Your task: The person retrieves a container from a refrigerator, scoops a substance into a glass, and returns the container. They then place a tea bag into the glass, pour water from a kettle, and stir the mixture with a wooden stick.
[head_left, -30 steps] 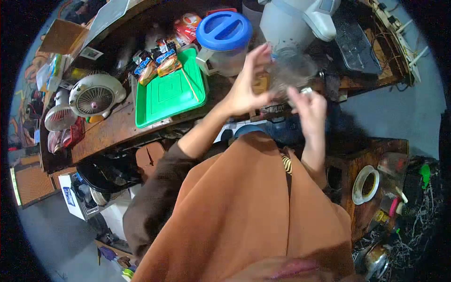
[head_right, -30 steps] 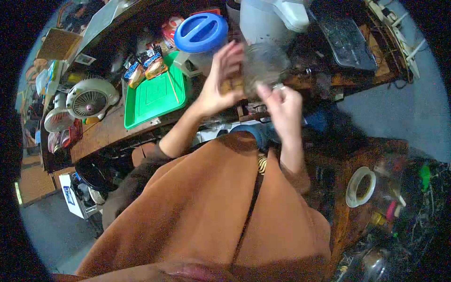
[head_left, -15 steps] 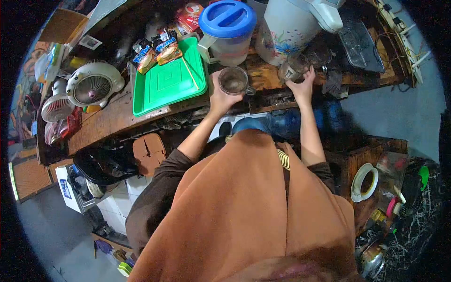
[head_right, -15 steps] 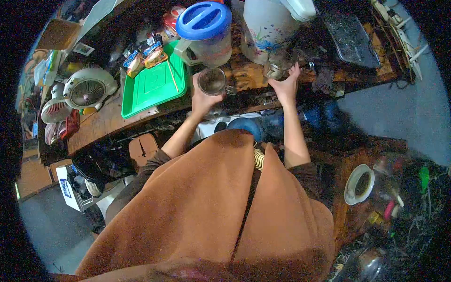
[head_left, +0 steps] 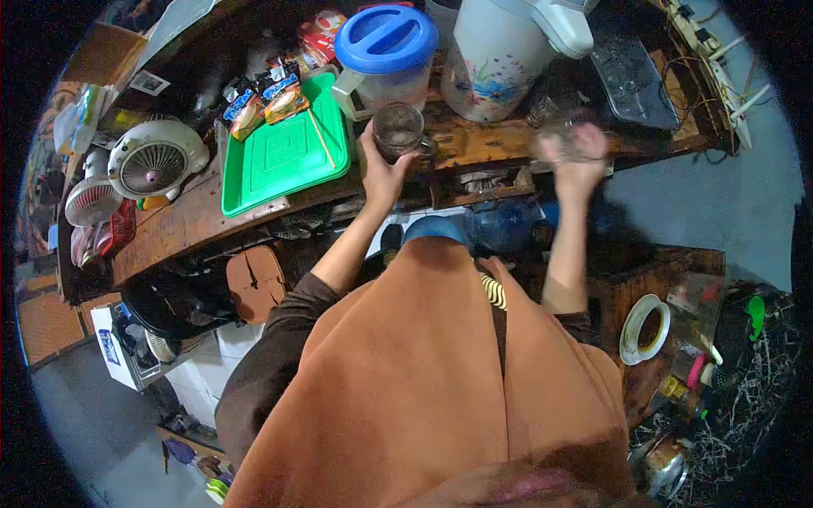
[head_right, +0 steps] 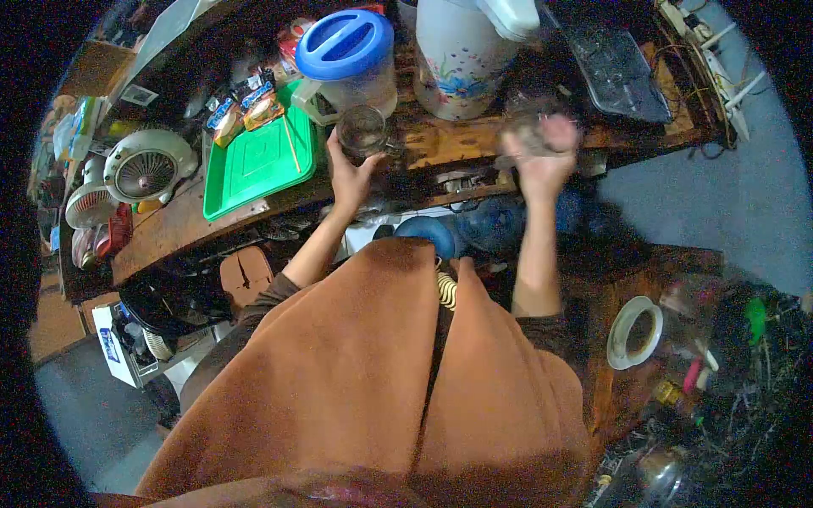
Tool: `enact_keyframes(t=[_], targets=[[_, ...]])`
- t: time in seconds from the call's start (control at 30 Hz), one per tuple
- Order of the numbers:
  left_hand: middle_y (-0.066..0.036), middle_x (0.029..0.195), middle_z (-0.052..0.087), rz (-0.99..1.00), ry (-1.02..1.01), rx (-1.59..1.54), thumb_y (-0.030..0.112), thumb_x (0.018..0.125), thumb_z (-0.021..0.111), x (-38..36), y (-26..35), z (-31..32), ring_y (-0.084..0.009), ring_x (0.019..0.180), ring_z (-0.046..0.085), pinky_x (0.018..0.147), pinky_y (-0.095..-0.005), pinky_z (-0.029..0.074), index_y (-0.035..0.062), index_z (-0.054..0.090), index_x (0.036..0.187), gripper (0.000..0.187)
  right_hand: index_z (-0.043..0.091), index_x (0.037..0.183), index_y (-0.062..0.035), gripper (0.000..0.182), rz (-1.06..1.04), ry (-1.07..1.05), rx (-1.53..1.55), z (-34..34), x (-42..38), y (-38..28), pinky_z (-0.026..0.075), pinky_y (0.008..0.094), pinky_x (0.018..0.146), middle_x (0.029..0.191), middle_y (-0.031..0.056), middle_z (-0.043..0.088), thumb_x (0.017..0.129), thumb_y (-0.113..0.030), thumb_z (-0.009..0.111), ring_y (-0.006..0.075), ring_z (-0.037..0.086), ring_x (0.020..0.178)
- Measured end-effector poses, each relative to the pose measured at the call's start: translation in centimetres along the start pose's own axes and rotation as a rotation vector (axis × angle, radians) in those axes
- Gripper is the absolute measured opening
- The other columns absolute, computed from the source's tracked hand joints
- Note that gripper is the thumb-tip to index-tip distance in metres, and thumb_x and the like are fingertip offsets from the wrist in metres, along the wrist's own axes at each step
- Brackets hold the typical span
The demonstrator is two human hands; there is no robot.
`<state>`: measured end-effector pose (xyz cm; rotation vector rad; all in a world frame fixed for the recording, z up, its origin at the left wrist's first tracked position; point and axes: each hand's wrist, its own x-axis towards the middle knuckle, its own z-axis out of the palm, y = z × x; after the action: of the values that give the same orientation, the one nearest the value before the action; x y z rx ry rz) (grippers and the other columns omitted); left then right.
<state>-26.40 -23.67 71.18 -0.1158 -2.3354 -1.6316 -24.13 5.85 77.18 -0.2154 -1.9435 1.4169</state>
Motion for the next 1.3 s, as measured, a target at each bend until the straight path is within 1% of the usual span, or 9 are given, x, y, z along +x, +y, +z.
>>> enact_keyframes(t=[0.23, 0.37, 0.43, 0.57, 0.63, 0.73, 1.0, 1.23, 1.3], targets=[[-0.018, 0.128, 0.038, 0.027, 0.059, 0.037, 0.009, 0.068, 0.075, -0.3, 0.4, 0.4, -0.0282, 0.119, 0.041, 0.101, -0.0366, 0.033, 0.0010, 0.023, 0.135, 0.086, 0.049, 0.116, 0.0007, 0.072, -0.264, 0.002, -0.327, -3.4, 15.1, -2.3, 0.044, 0.0313, 0.089, 0.113, 0.0142, 0.057, 0.060, -0.024, 0.086, 0.0211, 0.057, 0.102], [-0.019, 0.128, 0.038, 0.038, 0.099, 0.093, 0.010, 0.067, 0.076, -0.1, 0.5, 0.4, -0.0284, 0.119, 0.041, 0.101, -0.0364, 0.033, 0.0004, 0.021, 0.135, 0.088, 0.054, 0.113, -0.0016, 0.071, -0.186, -0.025, -0.367, 0.8, 20.1, 3.3, 0.046, 0.0324, 0.086, 0.110, 0.0114, 0.062, 0.056, -0.028, 0.087, 0.0227, 0.060, 0.099], [-0.021, 0.129, 0.036, -0.003, 0.066, 0.094, 0.008, 0.065, 0.077, 0.0, 0.3, 0.3, -0.0323, 0.121, 0.038, 0.103, -0.0370, 0.030, 0.0001, 0.017, 0.138, 0.094, 0.057, 0.111, -0.0060, 0.060, -0.161, -0.068, -0.671, 2.4, 21.2, 5.0, 0.046, 0.0339, 0.087, 0.111, 0.0107, 0.062, 0.062, -0.029, 0.083, 0.0253, 0.061, 0.100], [-0.019, 0.129, 0.038, -0.033, 0.035, 0.021, 0.009, 0.065, 0.077, -0.4, 0.7, 0.6, -0.0303, 0.122, 0.039, 0.102, -0.0363, 0.032, 0.0001, 0.021, 0.135, 0.090, 0.057, 0.110, -0.0061, 0.064, -0.115, -0.249, -0.636, 4.5, 23.2, 11.9, 0.044, 0.0384, 0.089, 0.111, 0.0128, 0.061, 0.061, -0.040, 0.081, 0.0293, 0.057, 0.104], [-0.017, 0.128, 0.040, -0.042, 0.037, 0.093, 0.009, 0.065, 0.078, -0.3, 0.9, 0.6, -0.0280, 0.121, 0.041, 0.101, -0.0350, 0.033, 0.0014, 0.025, 0.133, 0.087, 0.056, 0.113, -0.0048, 0.069, -0.295, -0.453, -0.829, 5.0, 23.4, 14.2, 0.042, 0.0377, 0.093, 0.117, 0.0137, 0.058, 0.060, -0.042, 0.080, 0.0293, 0.053, 0.110], [-0.017, 0.125, 0.044, -0.083, 0.070, 0.111, 0.011, 0.064, 0.080, -0.3, 1.1, 1.0, -0.0286, 0.118, 0.044, 0.099, -0.0356, 0.035, 0.0028, 0.029, 0.132, 0.085, 0.052, 0.120, -0.0047, 0.078, -0.450, -0.394, -0.714, 5.7, 27.2, 27.3, 0.039, 0.0378, 0.098, 0.121, 0.0108, 0.056, 0.060, -0.049, 0.077, 0.0301, 0.051, 0.112], [-0.021, 0.124, 0.045, -0.095, 0.020, 0.053, 0.008, 0.064, 0.079, 0.0, 0.8, 2.1, -0.0328, 0.116, 0.046, 0.097, -0.0382, 0.037, 0.0011, 0.029, 0.131, 0.085, 0.050, 0.124, -0.0084, 0.079, -0.374, -0.470, -0.684, 6.3, 26.6, 24.8, 0.035, 0.0385, 0.102, 0.124, 0.0115, 0.054, 0.061, -0.049, 0.077, 0.0284, 0.046, 0.120], [-0.021, 0.124, 0.037, 0.037, -0.005, 0.240, 0.010, 0.062, 0.081, 0.0, -1.3, 2.6, -0.0351, 0.116, 0.041, 0.095, -0.0386, 0.039, -0.0012, 0.027, 0.132, 0.089, 0.054, 0.121, -0.0098, 0.047, -0.619, -0.700, -0.613, 6.0, 27.2, 24.0, 0.040, 0.0385, 0.096, 0.121, 0.0102, 0.056, 0.080, -0.030, 0.064, 0.0255, 0.050, 0.114], [-0.021, 0.124, 0.037, 0.059, 0.031, 0.167, 0.008, 0.063, 0.080, -0.2, -1.6, 2.8, -0.0339, 0.116, 0.042, 0.095, -0.0387, 0.039, -0.0004, 0.026, 0.134, 0.089, 0.052, 0.123, -0.0069, 0.041, 0.366, -0.832, -0.207, 5.2, 31.0, 30.5, 0.045, 0.0341, 0.081, 0.108, 0.0082, 0.059, 0.084, -0.019, 0.058, 0.0205, 0.054, 0.095]])
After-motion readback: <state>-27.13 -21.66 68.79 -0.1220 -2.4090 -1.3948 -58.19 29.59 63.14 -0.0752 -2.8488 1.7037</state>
